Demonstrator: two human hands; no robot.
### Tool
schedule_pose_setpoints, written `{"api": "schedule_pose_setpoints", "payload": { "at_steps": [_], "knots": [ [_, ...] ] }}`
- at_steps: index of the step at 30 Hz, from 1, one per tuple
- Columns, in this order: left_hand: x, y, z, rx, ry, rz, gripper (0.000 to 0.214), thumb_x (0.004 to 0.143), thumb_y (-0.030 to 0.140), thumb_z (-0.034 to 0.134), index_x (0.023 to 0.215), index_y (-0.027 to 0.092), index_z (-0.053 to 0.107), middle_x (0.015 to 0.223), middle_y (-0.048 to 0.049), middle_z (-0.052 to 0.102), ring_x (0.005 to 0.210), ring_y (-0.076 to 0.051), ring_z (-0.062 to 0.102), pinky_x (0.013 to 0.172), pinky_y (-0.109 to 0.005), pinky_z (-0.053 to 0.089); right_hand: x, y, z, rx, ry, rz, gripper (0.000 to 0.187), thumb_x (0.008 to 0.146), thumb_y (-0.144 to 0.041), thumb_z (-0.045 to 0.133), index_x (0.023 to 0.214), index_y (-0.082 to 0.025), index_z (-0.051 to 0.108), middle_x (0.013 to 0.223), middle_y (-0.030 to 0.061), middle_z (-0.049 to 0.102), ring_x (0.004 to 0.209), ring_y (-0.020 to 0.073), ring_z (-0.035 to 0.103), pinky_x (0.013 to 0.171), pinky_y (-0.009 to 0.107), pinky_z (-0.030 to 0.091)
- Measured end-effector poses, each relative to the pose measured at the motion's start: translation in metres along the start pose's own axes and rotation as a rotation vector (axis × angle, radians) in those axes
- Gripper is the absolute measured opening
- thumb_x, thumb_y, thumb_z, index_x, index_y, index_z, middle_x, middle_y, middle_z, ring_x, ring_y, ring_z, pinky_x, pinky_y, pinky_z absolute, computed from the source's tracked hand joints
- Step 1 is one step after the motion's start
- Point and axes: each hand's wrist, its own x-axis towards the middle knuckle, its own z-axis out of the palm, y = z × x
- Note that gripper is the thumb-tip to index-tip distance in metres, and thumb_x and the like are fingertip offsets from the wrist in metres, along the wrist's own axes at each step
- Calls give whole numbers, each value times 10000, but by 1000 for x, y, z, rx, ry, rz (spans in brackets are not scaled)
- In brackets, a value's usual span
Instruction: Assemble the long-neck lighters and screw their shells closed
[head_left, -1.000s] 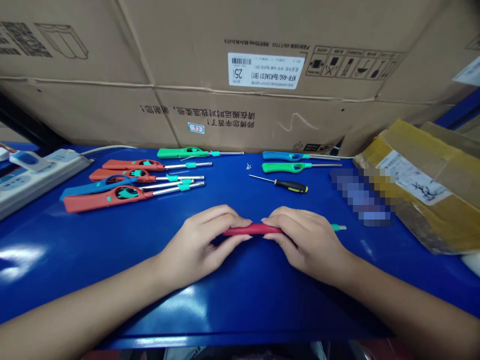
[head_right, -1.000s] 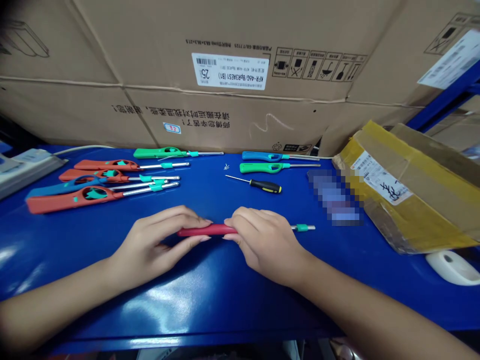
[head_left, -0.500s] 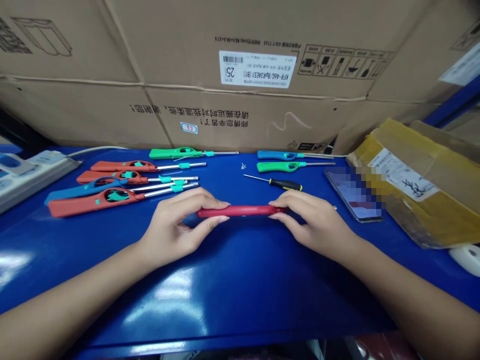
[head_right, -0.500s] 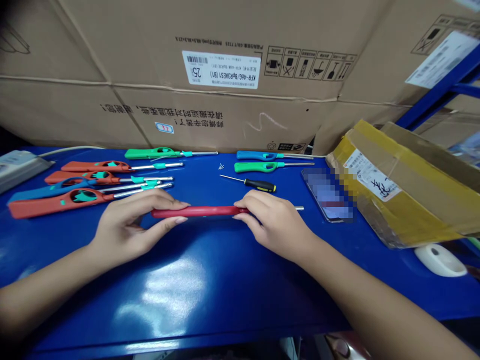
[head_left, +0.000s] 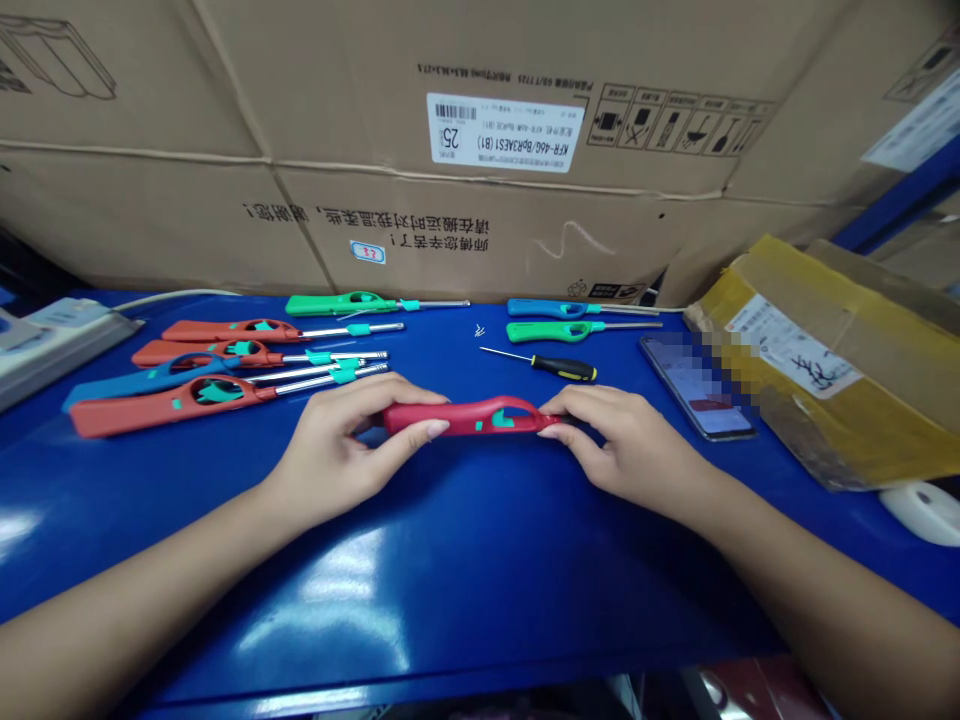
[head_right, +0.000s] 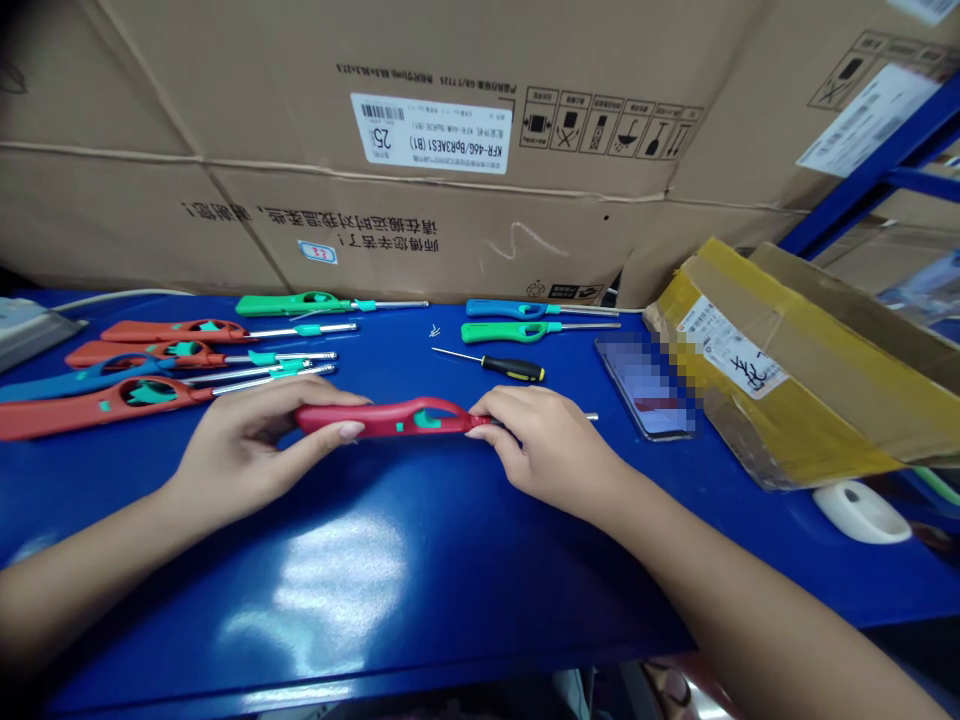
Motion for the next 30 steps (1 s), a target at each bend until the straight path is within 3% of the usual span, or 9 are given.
{"api": "schedule_pose_setpoints", "payload": {
  "at_steps": [3,5,10,12,14,18,24,27,30],
  "knots": [
    [3,-2,4,-218,-38,-310,291,851,414,766,984,156,762,831,-48,776,617,-155,720,595,-237,621,0,0,2,-55,-11,7,110,990,-231,584,998,-194,687,975,57,775,891,228,737,787,358,562],
    [5,-5,7,-386,-70,-474,351,839,469,771,979,147,765,827,-57,783,639,-181,742,629,-275,654,0,2,3,-101,-36,14,129,998,-243,569,1011,-189,686,987,70,774,912,245,737,798,377,566],
    [5,-11,10,-605,-88,-717,448,947,536,616,1033,123,764,878,-122,796,779,-240,782,725,-368,679,0,7,1,-143,-43,46,102,988,-234,565,1024,-200,654,998,81,764,895,241,733,773,366,568],
    [4,-12,10,-575,-116,-686,384,908,498,689,1016,140,777,901,-123,802,786,-237,781,714,-348,675,0,7,1,-164,-35,57,64,952,-206,600,1005,-208,635,978,72,756,873,239,728,740,358,560],
    [3,-13,9,-502,-147,-558,322,841,435,784,1022,169,787,971,-110,806,816,-231,777,717,-322,666,0,7,2,-178,-33,75,87,902,-165,633,972,-215,619,943,56,746,840,232,721,702,344,549],
    [2,-17,6,-409,-139,-405,304,825,396,806,1045,187,790,1015,-100,805,854,-227,773,716,-296,653,-1,9,5,-154,-27,103,115,895,-161,650,995,-213,631,957,46,749,835,222,722,713,336,550],
    [1,-19,7,-547,-93,-563,372,803,414,823,1080,169,777,1043,-121,795,843,-232,777,725,-314,668,-4,9,4,-215,25,21,108,981,-283,609,975,-190,665,926,70,768,827,241,737,743,365,557],
    [0,-12,11,-617,-208,-666,394,823,426,803,1121,173,757,897,-88,800,744,-213,774,689,-322,676,-4,4,2,-228,75,-41,104,985,-267,595,956,-186,654,920,73,765,826,238,735,736,361,558],
    [-1,-4,13,-549,-332,-616,313,829,397,796,1033,161,765,719,-45,769,618,-181,742,621,-283,658,-3,-2,0,-208,44,-71,74,971,-224,601,984,-174,653,942,76,756,857,238,732,744,358,563]
  ]
}}
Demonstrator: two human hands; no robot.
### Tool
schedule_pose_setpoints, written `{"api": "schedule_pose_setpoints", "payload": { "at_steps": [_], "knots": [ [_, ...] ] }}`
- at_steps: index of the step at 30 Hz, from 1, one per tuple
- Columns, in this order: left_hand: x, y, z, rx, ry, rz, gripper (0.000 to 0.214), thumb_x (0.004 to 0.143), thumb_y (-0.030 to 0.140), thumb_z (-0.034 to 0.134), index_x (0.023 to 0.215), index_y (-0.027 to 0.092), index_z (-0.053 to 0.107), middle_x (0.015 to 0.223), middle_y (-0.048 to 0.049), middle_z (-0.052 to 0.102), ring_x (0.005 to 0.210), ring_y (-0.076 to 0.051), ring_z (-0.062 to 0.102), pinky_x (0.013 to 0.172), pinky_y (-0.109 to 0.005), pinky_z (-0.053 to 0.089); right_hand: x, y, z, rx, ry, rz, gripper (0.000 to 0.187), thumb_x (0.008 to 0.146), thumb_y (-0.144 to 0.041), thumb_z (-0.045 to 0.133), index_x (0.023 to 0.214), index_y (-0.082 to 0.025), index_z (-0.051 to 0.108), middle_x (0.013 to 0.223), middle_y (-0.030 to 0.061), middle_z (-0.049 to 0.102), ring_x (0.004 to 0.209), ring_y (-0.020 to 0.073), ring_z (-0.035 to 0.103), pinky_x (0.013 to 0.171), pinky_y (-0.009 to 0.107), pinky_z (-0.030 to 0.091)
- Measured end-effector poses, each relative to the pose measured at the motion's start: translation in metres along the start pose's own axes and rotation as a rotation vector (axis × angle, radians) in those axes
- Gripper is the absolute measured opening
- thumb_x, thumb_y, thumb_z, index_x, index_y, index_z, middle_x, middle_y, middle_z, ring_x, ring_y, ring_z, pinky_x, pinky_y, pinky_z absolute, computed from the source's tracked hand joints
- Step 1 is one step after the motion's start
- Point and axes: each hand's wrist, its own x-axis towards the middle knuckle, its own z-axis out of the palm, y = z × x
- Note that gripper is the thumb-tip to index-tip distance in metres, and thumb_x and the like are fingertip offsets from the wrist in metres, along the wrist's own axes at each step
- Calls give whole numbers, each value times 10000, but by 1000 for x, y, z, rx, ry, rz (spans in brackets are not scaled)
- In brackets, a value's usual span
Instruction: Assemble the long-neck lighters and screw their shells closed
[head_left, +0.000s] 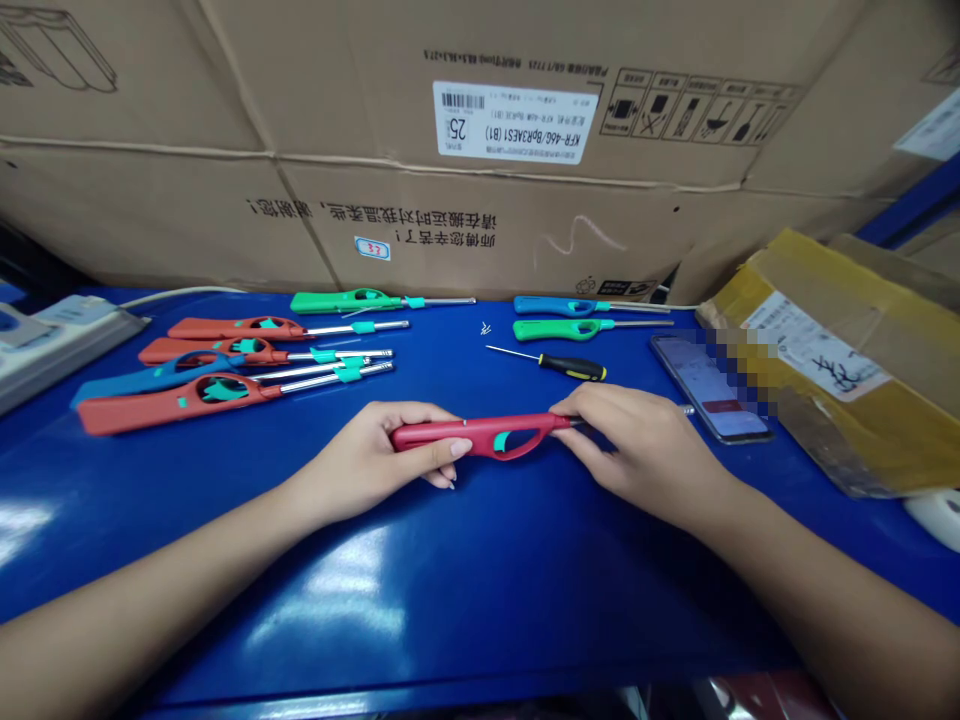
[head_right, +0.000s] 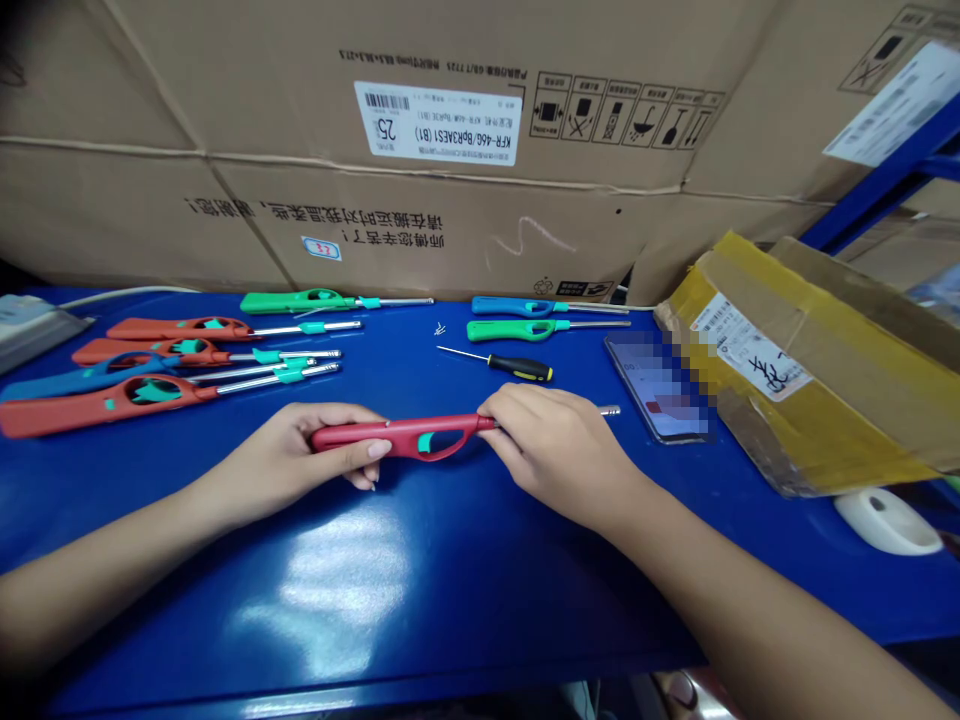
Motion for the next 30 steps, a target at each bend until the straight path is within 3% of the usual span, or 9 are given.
{"api": "schedule_pose_setpoints", "payload": {
  "at_steps": [5,11,15,21,26,30],
  "knots": [
    [-3,4,1,135,54,111,225,826,340,785,963,163,768,733,-19,761,594,-119,702,604,-185,601,2,-3,-1,30,-132,-14,175,978,-269,602,1105,-167,667,1032,69,754,956,248,722,813,381,574],
    [-1,11,-12,197,83,19,222,815,361,779,901,159,749,613,27,693,545,-83,647,550,-120,530,2,14,-16,-119,-255,50,447,942,-361,656,1347,-183,596,1259,109,698,1135,325,656,945,515,540],
    [2,13,-24,189,131,38,266,798,404,785,879,155,738,570,35,651,503,-86,610,516,-137,518,2,34,-30,-102,-345,137,222,956,-296,619,1131,-191,706,1119,97,743,1003,297,699,886,483,563],
    [6,11,-29,140,103,22,313,806,445,763,881,144,721,554,30,617,486,-93,563,490,-169,490,3,41,-29,-54,-237,113,189,972,-213,588,1097,-155,717,1079,106,761,977,285,711,881,448,564],
    [0,9,-16,193,30,-19,348,828,493,737,900,153,728,538,47,554,464,-74,467,444,-161,370,3,18,-11,162,-156,45,211,964,-250,650,1153,-172,698,1111,72,767,1030,225,706,941,361,532],
    [-4,7,-3,284,22,8,346,820,501,739,910,168,763,694,5,653,567,-83,490,517,-175,368,2,-1,4,236,-176,-41,224,992,-300,617,1171,-189,691,1084,57,774,971,203,709,924,365,513]
  ]
}}
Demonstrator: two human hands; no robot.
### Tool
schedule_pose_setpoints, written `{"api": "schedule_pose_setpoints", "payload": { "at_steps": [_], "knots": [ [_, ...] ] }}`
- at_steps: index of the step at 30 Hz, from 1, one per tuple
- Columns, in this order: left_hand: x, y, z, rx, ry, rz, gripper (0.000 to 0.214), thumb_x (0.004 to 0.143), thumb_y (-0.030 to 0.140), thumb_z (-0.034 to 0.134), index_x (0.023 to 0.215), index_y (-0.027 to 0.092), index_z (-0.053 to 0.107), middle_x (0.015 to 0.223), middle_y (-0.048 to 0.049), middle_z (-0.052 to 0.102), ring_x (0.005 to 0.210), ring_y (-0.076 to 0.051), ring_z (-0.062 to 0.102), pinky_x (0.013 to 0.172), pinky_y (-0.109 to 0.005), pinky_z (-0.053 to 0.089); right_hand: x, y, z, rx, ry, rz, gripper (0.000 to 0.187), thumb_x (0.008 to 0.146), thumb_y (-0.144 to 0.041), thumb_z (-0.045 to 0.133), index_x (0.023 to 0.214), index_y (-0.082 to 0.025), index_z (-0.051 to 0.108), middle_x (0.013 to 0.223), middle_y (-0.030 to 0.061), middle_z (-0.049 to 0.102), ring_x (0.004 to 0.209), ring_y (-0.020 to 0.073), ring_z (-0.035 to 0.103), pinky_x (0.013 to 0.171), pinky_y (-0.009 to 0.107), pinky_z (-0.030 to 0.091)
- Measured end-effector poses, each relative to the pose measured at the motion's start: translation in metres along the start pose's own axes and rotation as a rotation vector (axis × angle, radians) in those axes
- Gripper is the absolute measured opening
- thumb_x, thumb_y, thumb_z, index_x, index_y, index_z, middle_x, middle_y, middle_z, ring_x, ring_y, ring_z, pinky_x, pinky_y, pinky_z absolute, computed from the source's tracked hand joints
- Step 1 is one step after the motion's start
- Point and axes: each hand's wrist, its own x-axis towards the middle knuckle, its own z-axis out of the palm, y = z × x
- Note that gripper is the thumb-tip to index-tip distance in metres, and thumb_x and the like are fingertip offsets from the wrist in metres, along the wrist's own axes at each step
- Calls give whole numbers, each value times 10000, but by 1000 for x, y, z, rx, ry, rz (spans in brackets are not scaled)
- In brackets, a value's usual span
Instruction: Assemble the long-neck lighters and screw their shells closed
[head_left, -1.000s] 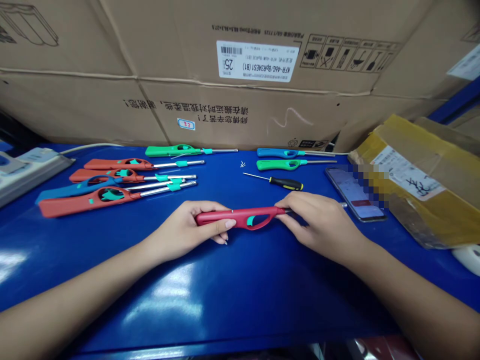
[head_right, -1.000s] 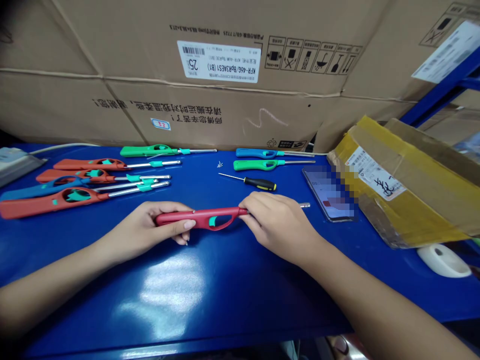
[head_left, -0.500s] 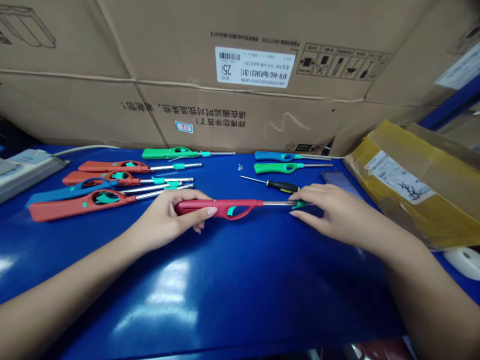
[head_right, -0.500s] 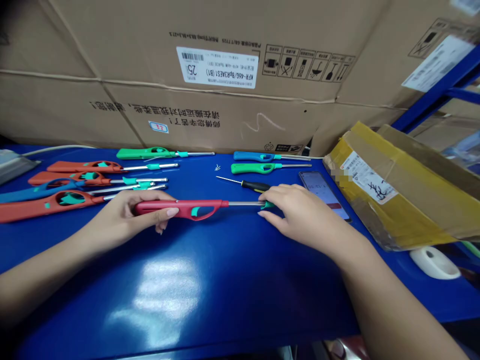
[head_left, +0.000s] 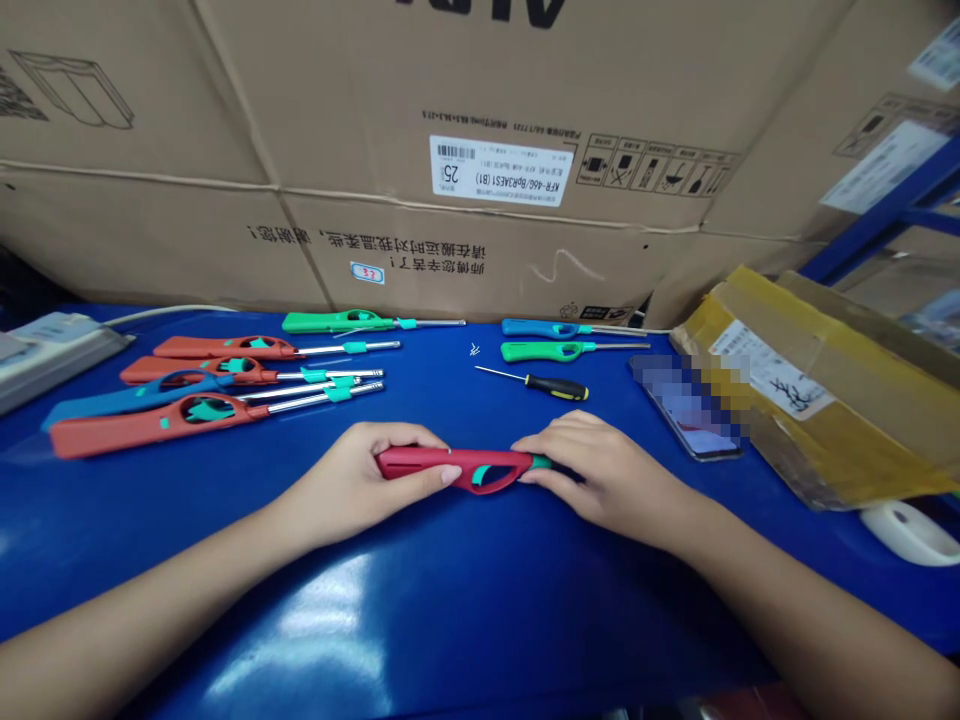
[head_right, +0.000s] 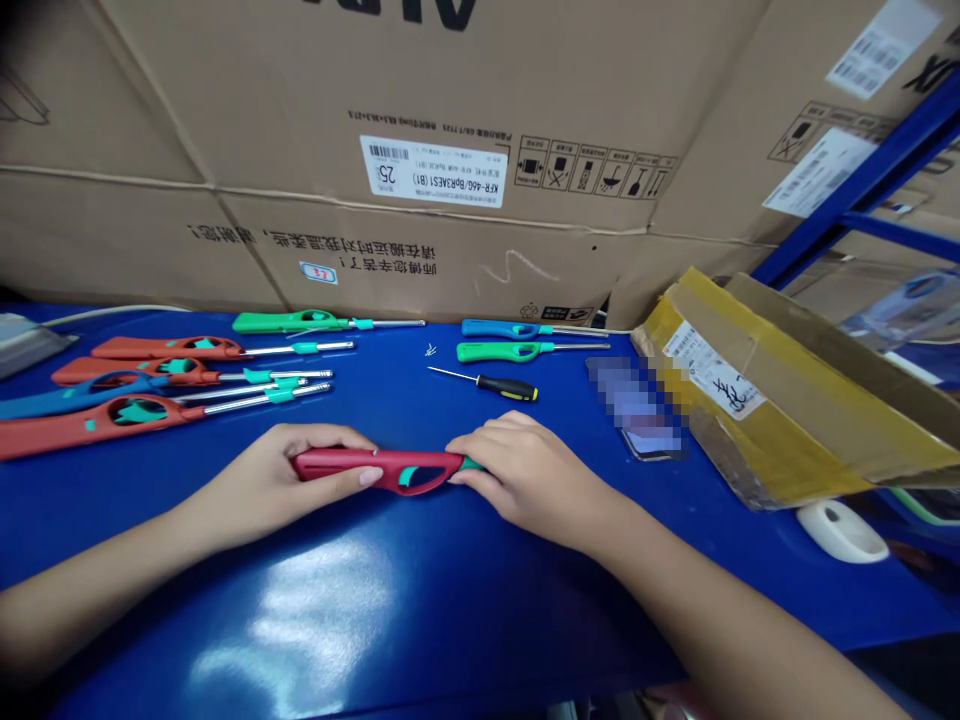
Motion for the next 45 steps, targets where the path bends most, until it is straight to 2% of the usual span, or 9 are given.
{"api": "schedule_pose_setpoints", "payload": {
  "at_steps": [4,7,13,22,30,34,37,41,45],
  "knots": [
    [1,2,-1,30,115,1,331,796,506,755,843,179,780,660,13,647,560,-79,467,522,-174,355,1,2,2,-68,3,42,296,974,-346,645,1213,-175,677,1072,75,770,977,231,698,915,401,495],
    [2,1,-5,7,165,-11,315,790,500,757,809,186,782,526,50,533,486,-64,387,449,-172,276,1,8,-4,-108,14,24,209,1009,-318,585,1111,-180,704,1007,62,768,919,217,688,861,381,480],
    [1,-2,-2,-52,123,-56,323,789,503,754,804,181,778,499,59,488,472,-60,362,429,-172,237,1,9,-2,-156,40,-85,213,1034,-264,512,1005,-138,682,911,75,727,819,206,611,803,351,451],
    [0,3,5,-38,74,-58,336,800,497,734,797,163,771,663,1,663,582,-93,483,549,-183,381,-1,-3,6,-291,-117,24,228,1012,-193,426,832,-179,565,784,49,591,707,208,477,678,337,387],
    [-1,5,5,-38,101,-74,329,801,503,734,769,177,759,581,27,595,518,-88,418,490,-198,311,1,2,14,-212,32,46,243,1026,-239,423,847,-188,580,775,57,614,718,207,517,661,326,400],
    [0,5,5,-34,83,-114,384,834,551,696,790,173,752,525,43,515,493,-93,384,462,-210,271,4,3,8,-109,19,86,183,1024,-273,480,956,-189,628,878,63,673,827,212,584,753,336,438],
    [0,2,7,48,52,-61,423,876,569,646,771,169,734,601,29,542,552,-101,426,514,-215,317,6,6,2,-65,63,122,146,997,-339,570,1006,-223,659,1013,62,694,981,232,613,894,391,428],
    [-1,-4,10,164,67,108,416,961,485,567,725,165,686,727,3,584,658,-121,509,612,-231,391,7,20,1,-92,284,257,159,1008,-313,531,1064,-230,654,1106,87,693,1056,257,616,961,454,434],
    [-4,-8,14,292,67,280,289,1009,355,516,917,185,730,911,-41,661,838,-166,596,768,-271,466,5,41,9,-208,268,364,306,957,-315,586,1244,-212,599,1233,139,644,1127,323,590,957,524,473]
  ]
}}
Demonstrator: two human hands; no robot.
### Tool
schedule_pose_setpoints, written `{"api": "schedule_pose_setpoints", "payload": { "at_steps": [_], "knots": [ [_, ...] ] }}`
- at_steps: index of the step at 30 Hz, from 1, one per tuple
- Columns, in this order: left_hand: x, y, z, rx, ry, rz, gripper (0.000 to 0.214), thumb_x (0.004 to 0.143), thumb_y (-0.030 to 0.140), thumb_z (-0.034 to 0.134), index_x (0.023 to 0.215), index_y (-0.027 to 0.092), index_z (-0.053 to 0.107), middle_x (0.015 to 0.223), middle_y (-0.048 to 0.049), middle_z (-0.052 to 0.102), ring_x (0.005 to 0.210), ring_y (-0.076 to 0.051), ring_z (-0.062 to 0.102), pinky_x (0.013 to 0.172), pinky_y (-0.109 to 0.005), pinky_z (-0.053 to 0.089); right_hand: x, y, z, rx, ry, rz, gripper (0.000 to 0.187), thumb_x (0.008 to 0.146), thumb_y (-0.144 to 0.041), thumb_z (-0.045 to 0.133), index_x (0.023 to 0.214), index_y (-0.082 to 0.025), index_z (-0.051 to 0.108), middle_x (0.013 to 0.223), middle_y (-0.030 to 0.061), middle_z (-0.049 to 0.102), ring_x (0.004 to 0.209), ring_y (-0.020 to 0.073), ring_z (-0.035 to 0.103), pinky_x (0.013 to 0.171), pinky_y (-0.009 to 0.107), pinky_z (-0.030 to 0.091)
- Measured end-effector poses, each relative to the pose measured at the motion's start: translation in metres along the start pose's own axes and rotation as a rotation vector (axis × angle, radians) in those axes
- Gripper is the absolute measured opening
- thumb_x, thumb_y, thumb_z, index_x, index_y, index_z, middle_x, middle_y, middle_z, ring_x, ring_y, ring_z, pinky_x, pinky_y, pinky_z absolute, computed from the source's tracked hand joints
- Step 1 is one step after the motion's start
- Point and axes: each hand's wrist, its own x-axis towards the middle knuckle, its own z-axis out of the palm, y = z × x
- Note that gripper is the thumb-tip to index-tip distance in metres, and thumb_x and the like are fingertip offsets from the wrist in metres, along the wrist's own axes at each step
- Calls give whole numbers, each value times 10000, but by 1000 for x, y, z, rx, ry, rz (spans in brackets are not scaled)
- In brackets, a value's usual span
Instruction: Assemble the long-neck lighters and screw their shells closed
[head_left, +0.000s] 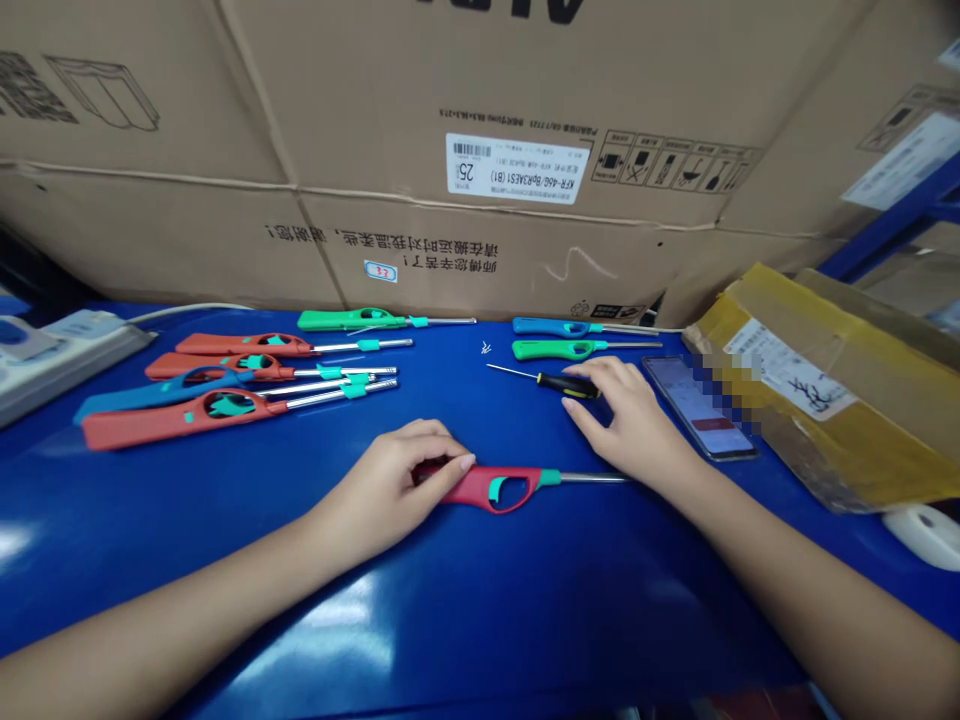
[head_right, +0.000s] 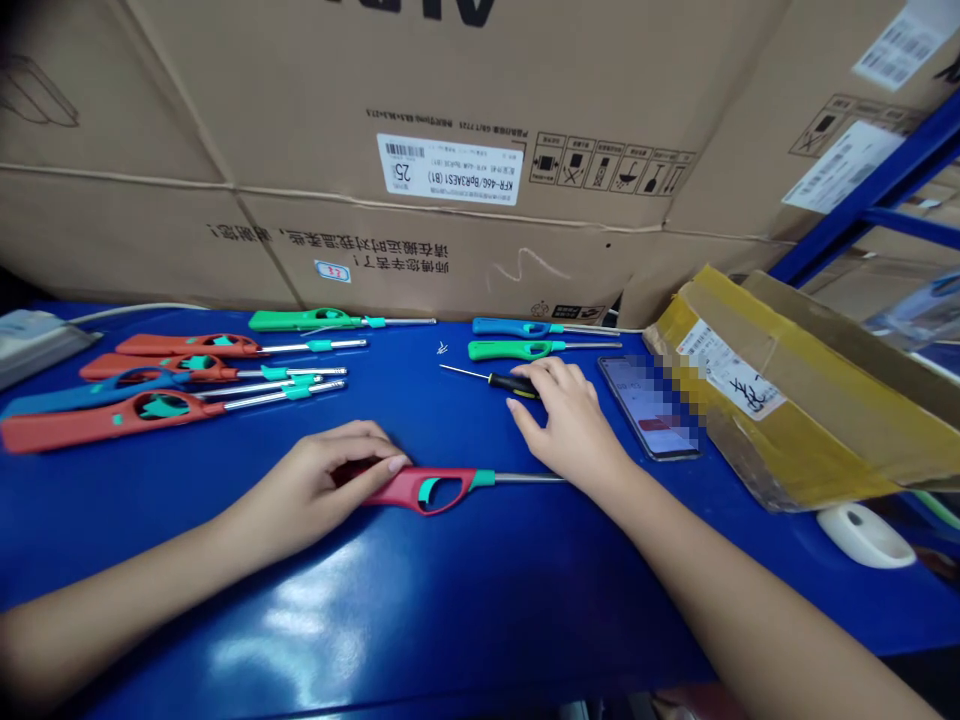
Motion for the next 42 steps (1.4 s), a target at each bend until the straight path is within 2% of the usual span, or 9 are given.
{"api": "schedule_pose_setpoints", "payload": {
  "at_steps": [2,4,9,16,28,33,37,39,42],
  "knots": [
    [-3,2,-1,80,-24,81,253,1006,344,525,1026,201,733,1008,-65,671,947,-198,597,870,-316,475,0,8,6,-5,-32,16,369,956,-349,586,1300,-216,575,1281,154,626,1169,351,579,953,551,483],
    [-5,5,-5,159,-76,140,233,974,352,577,1099,214,719,1059,-74,669,991,-221,588,907,-349,473,1,14,9,5,-37,22,359,946,-356,597,1267,-195,597,1246,165,640,1144,360,596,943,561,491],
    [-7,10,-17,344,-162,171,237,878,297,633,1090,211,696,1018,-64,679,937,-243,594,839,-378,469,5,17,11,78,-12,16,187,938,-306,590,1074,-194,653,1041,107,687,940,273,670,825,431,550],
    [-8,7,-14,327,-166,203,266,863,268,629,1117,209,683,1037,-59,679,949,-238,604,857,-380,468,6,12,12,145,36,38,200,917,-330,637,1043,-187,695,972,92,713,787,226,669,700,364,554],
    [-8,6,-10,305,-167,213,313,841,223,629,1151,221,669,1051,-68,661,963,-240,600,856,-363,474,9,10,13,182,57,30,219,907,-358,654,1036,-193,718,947,89,727,773,225,679,692,366,565],
    [-8,8,-16,368,-211,179,364,825,252,635,1188,233,644,1083,-52,647,985,-249,601,864,-373,478,9,7,10,187,102,21,195,935,-347,627,1035,-203,714,975,86,729,830,233,689,728,372,565],
    [-6,13,-34,421,-275,51,412,756,276,683,1160,234,614,1077,-29,643,937,-242,618,794,-349,488,10,3,-1,188,190,26,201,948,-356,616,1042,-202,704,1003,97,728,911,251,684,789,397,558],
    [-5,14,-42,407,-320,-17,362,739,256,683,1095,231,617,997,-9,642,823,-206,612,702,-312,475,10,-1,-9,222,247,52,187,933,-364,638,1020,-213,705,1001,91,731,931,254,681,807,403,555],
    [-4,13,-45,335,-340,-34,248,763,248,681,1006,223,636,930,-1,627,750,-173,588,641,-278,451,10,-7,-20,360,341,153,156,893,-374,684,955,-235,717,930,65,732,865,242,683,770,391,560]
  ]
}}
